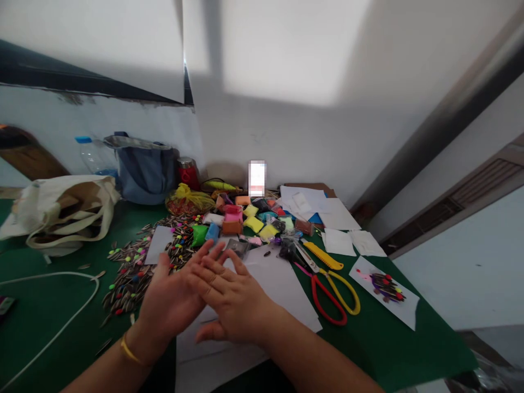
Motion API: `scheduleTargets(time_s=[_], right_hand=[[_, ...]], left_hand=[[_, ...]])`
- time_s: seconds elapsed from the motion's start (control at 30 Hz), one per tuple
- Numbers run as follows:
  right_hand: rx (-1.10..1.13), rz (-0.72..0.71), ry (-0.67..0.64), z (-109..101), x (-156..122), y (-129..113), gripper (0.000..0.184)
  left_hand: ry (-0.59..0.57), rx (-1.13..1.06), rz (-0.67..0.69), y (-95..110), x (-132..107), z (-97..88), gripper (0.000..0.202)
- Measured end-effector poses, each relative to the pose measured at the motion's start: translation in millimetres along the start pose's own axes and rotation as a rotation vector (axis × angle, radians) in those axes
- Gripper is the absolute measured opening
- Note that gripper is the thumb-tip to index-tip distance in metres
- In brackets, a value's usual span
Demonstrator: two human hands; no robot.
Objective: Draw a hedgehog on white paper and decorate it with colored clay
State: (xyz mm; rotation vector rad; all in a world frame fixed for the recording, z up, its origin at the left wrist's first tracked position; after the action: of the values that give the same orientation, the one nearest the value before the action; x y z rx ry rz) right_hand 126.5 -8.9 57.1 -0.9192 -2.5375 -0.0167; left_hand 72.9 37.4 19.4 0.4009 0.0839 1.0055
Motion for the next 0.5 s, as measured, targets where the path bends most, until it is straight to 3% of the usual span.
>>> scheduleTargets(time_s=[0.1, 0.17, 0.3, 0.4, 0.5], right_hand=[[0.022, -0.131, -0.065, 4, 3, -28, 0.085], [0.023, -0.166, -0.067, 7, 4, -35, 0.085], [-0.003, -0.011, 0.011, 9, 3, -6, 0.096], [-0.01, 0.048, 0.014, 7, 0, 8, 0.095], [0.014, -0.053, -0.046, 7, 1, -10, 0.087]], left_hand=[[0.078, 0.076, 0.072, 9, 3, -14.1, 0.082], [0.087, 0.082, 0.031, -4, 2, -18.5, 0.083], [0.048, -0.015, -0.13, -34, -4, -13.1, 0.082], [0.026, -0.029, -0.048, -17, -1, -8.3, 0.086], [0.127, 0.033, 0.075, 8, 3, -17.5, 0.085]])
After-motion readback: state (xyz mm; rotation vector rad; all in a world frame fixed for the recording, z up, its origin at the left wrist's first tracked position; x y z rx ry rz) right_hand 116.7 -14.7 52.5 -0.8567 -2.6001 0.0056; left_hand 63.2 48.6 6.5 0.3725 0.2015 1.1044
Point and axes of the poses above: each hand's wrist, its own x-axis towards the middle knuckle, its own z-axis out of the palm, y = z × x, the point moved 9 cm from there along x, towards the middle knuckle, and after that the axes turned 6 degrees about z, right-handed, at the moved point
